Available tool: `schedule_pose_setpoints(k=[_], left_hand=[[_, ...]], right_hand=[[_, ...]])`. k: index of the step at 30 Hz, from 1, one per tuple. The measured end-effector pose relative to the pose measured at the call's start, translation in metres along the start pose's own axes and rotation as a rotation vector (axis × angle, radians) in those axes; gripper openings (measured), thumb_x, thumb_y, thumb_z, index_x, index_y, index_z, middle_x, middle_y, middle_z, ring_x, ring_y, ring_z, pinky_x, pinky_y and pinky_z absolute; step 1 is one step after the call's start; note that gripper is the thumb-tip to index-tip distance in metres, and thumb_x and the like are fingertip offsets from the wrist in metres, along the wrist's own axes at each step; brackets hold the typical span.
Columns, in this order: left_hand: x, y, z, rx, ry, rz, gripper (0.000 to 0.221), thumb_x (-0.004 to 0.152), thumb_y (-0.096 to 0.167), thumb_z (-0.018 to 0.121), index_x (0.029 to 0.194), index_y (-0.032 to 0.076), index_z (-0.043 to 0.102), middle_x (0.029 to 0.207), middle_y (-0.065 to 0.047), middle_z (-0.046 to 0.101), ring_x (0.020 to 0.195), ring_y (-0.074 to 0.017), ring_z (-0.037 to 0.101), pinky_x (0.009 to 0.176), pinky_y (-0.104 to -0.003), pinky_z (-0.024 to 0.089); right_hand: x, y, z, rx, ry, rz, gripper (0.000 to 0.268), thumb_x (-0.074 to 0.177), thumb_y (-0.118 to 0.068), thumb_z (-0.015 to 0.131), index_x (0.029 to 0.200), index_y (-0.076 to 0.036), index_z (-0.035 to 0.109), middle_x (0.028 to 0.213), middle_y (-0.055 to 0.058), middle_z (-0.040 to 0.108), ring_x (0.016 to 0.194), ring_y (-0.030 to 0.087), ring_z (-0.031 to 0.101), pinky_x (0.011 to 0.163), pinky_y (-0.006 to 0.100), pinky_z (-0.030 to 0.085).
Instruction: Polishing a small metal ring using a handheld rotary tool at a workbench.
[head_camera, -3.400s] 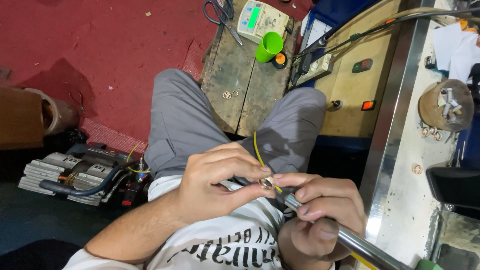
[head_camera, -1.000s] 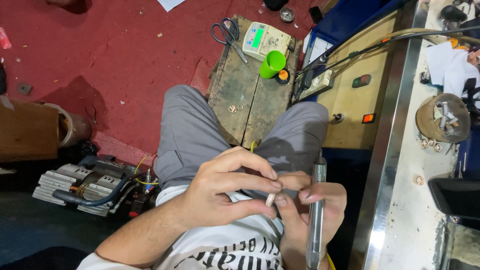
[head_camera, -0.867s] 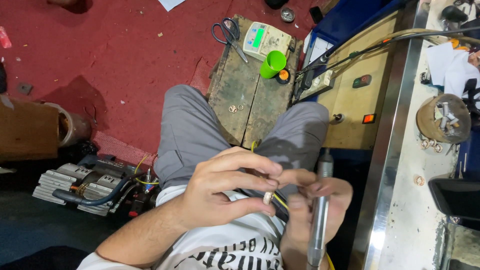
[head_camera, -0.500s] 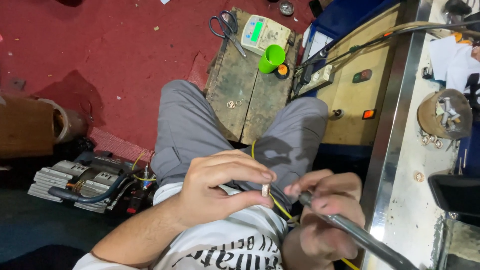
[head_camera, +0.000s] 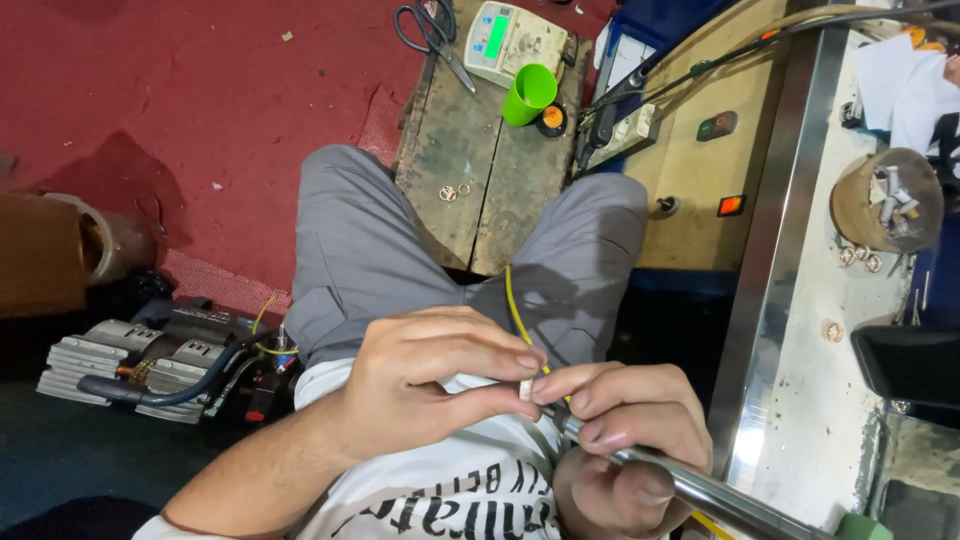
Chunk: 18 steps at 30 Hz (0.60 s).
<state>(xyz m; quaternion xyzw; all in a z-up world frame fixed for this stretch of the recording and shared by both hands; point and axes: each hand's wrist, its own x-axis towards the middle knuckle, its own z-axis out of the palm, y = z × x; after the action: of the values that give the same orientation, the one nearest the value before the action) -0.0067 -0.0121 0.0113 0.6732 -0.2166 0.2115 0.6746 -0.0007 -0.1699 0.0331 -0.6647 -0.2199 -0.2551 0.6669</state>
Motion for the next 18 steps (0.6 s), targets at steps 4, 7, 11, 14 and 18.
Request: schedule_pose_setpoints(k=[4,7,11,14,18], left_hand=[[-0.0001,0.0000,0.0005,-0.003,0.003,0.007,0.028,0.081,0.013,0.088,0.103,0.005,0.071,0.102,-0.011,0.078,0.090,-0.0249,0.081,0.083,-0.033,0.065],[-0.0004,-0.0007,0.0012,-0.013,0.012,0.010,0.028,0.081,0.012,0.089,0.102,0.005,0.071,0.102,-0.011,0.078,0.089,-0.0250,0.081,0.082,-0.033,0.065],[-0.0008,-0.0009,0.0009,-0.015,0.005,0.009,0.027,0.081,0.011,0.088,0.102,0.005,0.072,0.102,-0.011,0.078,0.089,-0.0249,0.081,0.082,-0.033,0.065],[-0.0003,-0.0003,0.0010,-0.009,0.005,0.009,0.027,0.080,0.011,0.089,0.101,0.005,0.073,0.102,-0.011,0.078,0.087,-0.0246,0.080,0.081,-0.032,0.065],[-0.0005,-0.0006,0.0004,0.003,0.005,0.004,0.027,0.080,0.012,0.089,0.101,0.005,0.073,0.101,-0.009,0.078,0.085,-0.0232,0.079,0.080,-0.032,0.064]], right_hand=[[0.0018,-0.0024,0.0010,-0.064,-0.008,-0.017,0.054,0.113,-0.048,0.047,0.075,-0.010,0.049,0.071,0.010,0.050,0.050,0.025,0.066,0.049,0.031,0.064],[0.0007,-0.0029,-0.0032,-0.050,-0.054,0.045,0.054,0.112,-0.050,0.049,0.076,-0.010,0.052,0.073,0.009,0.054,0.054,0.024,0.068,0.057,0.031,0.066],[0.0005,-0.0017,-0.0028,-0.069,-0.046,0.029,0.055,0.112,-0.050,0.050,0.075,-0.010,0.052,0.072,0.010,0.053,0.053,0.024,0.066,0.054,0.032,0.066],[0.0002,-0.0017,-0.0012,-0.084,-0.021,0.032,0.055,0.111,-0.050,0.050,0.074,-0.010,0.051,0.072,0.010,0.053,0.052,0.024,0.065,0.053,0.032,0.065],[0.0004,-0.0043,-0.0028,-0.061,-0.042,0.062,0.052,0.110,-0.048,0.052,0.075,-0.011,0.053,0.074,0.010,0.054,0.055,0.025,0.067,0.056,0.032,0.066]])
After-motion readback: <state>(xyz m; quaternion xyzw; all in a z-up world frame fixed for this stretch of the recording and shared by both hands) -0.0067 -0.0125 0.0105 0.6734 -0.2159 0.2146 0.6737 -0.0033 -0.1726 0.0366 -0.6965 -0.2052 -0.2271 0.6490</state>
